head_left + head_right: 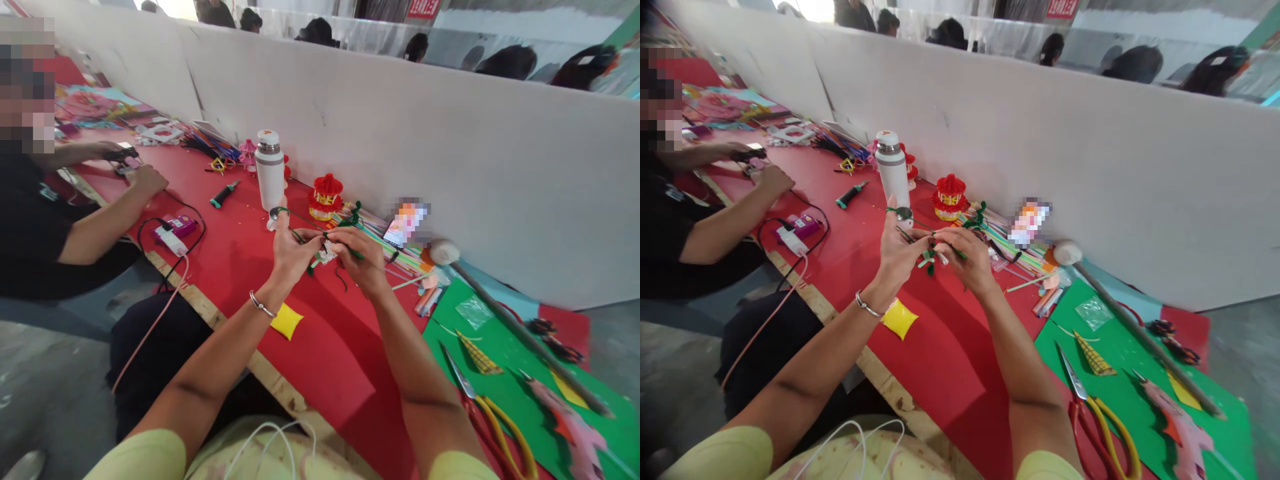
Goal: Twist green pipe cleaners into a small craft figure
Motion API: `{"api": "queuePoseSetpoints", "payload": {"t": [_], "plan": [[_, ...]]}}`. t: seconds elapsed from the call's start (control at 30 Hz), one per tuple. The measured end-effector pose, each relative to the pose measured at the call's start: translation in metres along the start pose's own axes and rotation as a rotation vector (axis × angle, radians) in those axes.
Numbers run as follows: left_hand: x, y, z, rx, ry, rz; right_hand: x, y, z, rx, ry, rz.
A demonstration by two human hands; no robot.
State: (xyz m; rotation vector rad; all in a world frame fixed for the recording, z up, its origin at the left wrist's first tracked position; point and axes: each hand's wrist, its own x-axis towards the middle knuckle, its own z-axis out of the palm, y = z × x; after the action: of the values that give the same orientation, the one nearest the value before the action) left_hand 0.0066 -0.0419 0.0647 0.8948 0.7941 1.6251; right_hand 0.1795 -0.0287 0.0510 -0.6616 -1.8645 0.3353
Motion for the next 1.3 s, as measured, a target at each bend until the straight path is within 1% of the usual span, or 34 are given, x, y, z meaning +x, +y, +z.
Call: {"api": "queuePoseSetpoints", "payload": {"t": [0.03,0.1,0.2,0.3,0.4,0.47,0.53,0.63,0.7,0.83,0.97,1.07,1.3], "plan": [[0.000,-0.001,0.002,-0.019,0.024,0.002,-0.002,0.002,0.004,-0.065,0.012,-0.029],[0.001,-0.001,0.005,-0.097,0.044,-0.045,-0.008,0.006,0.011,-0.159,0.037,-0.082],[0.002,0.002,0.007,-0.205,0.022,-0.209,-0.014,0.010,0.017,-0.192,0.105,-0.127],[0.004,0.006,0.003,-0.251,-0.012,-0.374,-0.014,0.010,0.017,-0.090,0.162,-0.106],[0.006,0.009,-0.004,-0.272,-0.064,-0.458,-0.009,0.011,0.012,0.135,0.150,0.040],[0.008,0.010,-0.008,-0.260,-0.084,-0.468,-0.008,0.013,0.007,0.302,0.116,0.163],[0.008,0.011,-0.012,-0.236,-0.096,-0.465,-0.007,0.015,0.003,0.428,0.086,0.246],[0.008,0.010,-0.016,-0.212,-0.129,-0.457,-0.008,0.019,-0.002,0.498,0.060,0.291],[0.008,0.009,-0.017,-0.216,-0.153,-0.447,-0.008,0.021,-0.004,0.495,0.051,0.289],[0.007,0.006,-0.016,-0.246,-0.174,-0.436,-0.008,0.024,-0.007,0.482,0.053,0.240],[0.004,0.007,-0.013,-0.240,-0.207,-0.429,-0.007,0.025,-0.010,0.489,0.037,0.235],[0.002,0.010,-0.012,-0.227,-0.242,-0.422,-0.005,0.022,-0.015,0.508,0.003,0.221],[0.002,0.014,-0.017,-0.176,-0.253,-0.413,-0.002,0.016,-0.026,0.503,-0.068,0.200]]}}
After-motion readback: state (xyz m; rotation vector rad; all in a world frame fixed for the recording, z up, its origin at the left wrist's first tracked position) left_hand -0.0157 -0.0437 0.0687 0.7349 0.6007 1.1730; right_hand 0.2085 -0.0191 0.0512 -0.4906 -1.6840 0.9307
